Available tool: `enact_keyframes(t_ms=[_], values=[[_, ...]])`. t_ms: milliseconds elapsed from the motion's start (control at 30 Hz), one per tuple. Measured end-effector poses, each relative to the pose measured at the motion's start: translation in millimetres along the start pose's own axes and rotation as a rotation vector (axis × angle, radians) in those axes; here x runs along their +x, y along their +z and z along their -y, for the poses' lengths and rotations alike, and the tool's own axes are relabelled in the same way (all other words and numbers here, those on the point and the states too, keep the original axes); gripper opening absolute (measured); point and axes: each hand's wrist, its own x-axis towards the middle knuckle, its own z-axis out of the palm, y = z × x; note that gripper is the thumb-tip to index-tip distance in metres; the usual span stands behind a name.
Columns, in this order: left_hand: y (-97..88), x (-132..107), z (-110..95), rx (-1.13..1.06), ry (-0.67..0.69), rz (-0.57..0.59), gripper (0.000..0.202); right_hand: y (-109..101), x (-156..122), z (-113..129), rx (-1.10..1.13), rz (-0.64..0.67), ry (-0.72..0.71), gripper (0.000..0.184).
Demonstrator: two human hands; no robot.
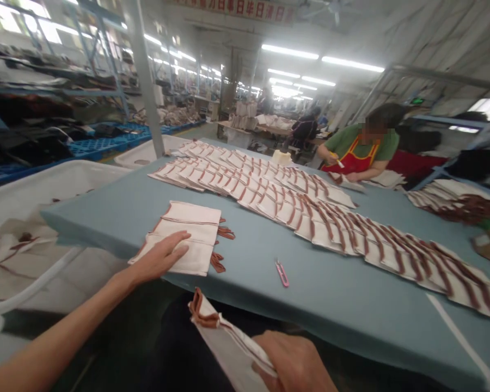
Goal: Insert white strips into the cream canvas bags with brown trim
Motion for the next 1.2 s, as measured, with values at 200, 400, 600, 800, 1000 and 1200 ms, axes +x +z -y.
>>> enact_keyframes(t_ms=[200,400,600,800,1000,1200], values=[[19.8,-76,-104,-0.31,0.122,-0.124,0.05,-44,-4,-3,0.028,-0.183,0.089,0.051],[73.3,-112,-154,-0.114,0.432,-0.469,0.037,-45,-18,6,0.102,-0.169,0.262,0.05],[76.0,-106,-174,-0.115,0.362,-0.433,0.008,-20,-36,15,0.127,-0.167,0.395,0.044],[72.1,-90,-182,-0.259,0.282,-0.12,0.014,-4,-47,2,-0.053,-0.137,0.342,0.022],[55.2,-76,-187,-0.473,0.087,0.168,0.031,-12,-42,-1,-0.131,-0.017,0.346,0.03],[44.5,-95,-164,-0.244,0.185,0.054,0.025,-11,-30,10,0.071,0.041,0.389,0.035]])
